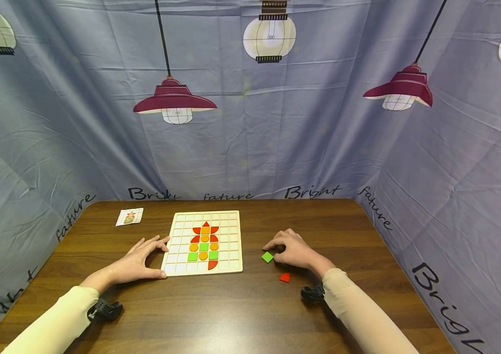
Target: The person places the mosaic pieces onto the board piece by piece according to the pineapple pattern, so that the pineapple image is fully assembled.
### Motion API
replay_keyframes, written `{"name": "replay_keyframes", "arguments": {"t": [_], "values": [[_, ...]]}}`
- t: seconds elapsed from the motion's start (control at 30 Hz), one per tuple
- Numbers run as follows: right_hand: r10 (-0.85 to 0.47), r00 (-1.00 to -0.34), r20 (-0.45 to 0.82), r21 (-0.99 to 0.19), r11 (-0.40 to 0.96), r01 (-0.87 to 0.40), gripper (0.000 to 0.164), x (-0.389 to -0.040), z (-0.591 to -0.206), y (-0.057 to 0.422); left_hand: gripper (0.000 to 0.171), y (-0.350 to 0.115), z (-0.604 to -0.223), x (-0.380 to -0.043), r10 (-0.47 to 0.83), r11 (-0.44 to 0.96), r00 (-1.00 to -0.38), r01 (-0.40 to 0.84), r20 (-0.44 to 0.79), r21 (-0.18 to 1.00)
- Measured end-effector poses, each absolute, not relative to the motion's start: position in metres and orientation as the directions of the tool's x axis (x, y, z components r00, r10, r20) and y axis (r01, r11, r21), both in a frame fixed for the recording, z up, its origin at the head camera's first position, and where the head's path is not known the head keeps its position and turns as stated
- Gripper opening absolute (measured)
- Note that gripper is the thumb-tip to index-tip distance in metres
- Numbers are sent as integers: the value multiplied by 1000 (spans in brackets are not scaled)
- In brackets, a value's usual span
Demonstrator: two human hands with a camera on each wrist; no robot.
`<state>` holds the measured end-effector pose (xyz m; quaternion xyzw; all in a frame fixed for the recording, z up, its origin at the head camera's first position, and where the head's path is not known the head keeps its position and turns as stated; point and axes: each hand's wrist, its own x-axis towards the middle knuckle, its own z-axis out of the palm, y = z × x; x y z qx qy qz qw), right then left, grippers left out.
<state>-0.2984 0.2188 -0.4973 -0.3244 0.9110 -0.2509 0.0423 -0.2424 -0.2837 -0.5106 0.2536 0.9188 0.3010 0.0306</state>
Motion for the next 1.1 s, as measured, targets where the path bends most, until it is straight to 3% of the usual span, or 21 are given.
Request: {"name": "replay_keyframes", "arguments": {"t": [0.5,1.1], "values": [[-617,-780,105,-501,644,-577,28,-297,-502,228,62,-283,-509,-242,484,688,-870,446,96,573],[-608,-784,121,-556,613,-561,29,-296,-505,232,62,-283,-511,-242,485,690,-868,454,105,564]]}}
